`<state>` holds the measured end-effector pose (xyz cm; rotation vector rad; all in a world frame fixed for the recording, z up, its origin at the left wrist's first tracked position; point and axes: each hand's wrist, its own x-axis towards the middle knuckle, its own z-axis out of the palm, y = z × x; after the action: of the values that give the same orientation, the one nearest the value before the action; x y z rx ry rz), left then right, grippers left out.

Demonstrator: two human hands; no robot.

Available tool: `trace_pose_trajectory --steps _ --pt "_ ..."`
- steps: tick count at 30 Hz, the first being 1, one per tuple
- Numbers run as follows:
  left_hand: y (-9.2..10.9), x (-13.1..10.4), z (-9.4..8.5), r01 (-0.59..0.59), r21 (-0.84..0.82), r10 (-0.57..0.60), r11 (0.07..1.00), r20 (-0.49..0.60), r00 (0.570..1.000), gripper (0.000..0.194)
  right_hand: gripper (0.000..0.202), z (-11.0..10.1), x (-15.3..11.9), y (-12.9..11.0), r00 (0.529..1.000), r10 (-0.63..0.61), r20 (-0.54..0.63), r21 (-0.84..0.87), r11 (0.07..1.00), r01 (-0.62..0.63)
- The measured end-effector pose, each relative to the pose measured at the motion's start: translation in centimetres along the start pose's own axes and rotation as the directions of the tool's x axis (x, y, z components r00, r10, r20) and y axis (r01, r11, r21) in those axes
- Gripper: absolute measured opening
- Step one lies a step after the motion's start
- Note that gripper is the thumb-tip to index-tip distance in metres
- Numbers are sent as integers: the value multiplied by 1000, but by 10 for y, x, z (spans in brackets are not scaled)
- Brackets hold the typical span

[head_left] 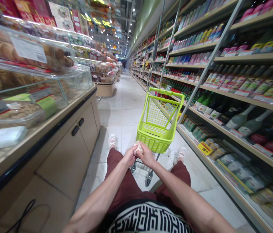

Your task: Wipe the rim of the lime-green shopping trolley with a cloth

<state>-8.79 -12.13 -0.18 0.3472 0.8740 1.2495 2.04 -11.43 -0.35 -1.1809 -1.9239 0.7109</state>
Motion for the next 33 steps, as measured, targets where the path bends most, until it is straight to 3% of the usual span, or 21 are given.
trace_pose_trajectory --steps 3,6,8,10,14,16,20,22,25,27,33 --pt "2 1 5 -31 -75 35 997 48 998 13 54 5 -2 -6 991 -14 -132 -16 1000 12" --pt "11 -1 14 -112 -96 123 989 125 984 14 57 9 7 -12 947 145 -286 133 985 -110" --pt "15 -3 17 -148 -57 154 987 116 981 15 49 10 13 -13 947 228 -228 275 948 -162" --pt "15 -3 17 -138 -3 138 990 70 988 15 38 11 16 -12 967 211 -141 321 934 -157" --pt "9 0 3 -54 53 53 997 31 998 11 31 4 15 -10 968 79 -239 31 997 -74" --pt "8 2 -6 -27 45 26 999 18 999 11 37 -8 19 -13 963 -90 -255 -182 982 44" --pt "14 1 -19 19 99 -9 995 -98 995 13 41 -38 44 -23 897 -439 -53 -547 764 342" --pt "19 1 -19 22 128 -4 992 -134 991 13 36 -46 57 -23 859 -501 107 -629 635 449" --pt "22 3 -12 27 165 -4 986 -137 991 13 32 -44 68 -17 765 -519 381 -589 502 634" --pt "21 4 -8 40 199 -14 979 -130 991 12 29 -39 71 -14 735 -513 443 -552 490 675" --pt "15 7 -13 97 297 -45 950 -177 983 12 29 -27 69 3 739 -523 425 -520 528 672"
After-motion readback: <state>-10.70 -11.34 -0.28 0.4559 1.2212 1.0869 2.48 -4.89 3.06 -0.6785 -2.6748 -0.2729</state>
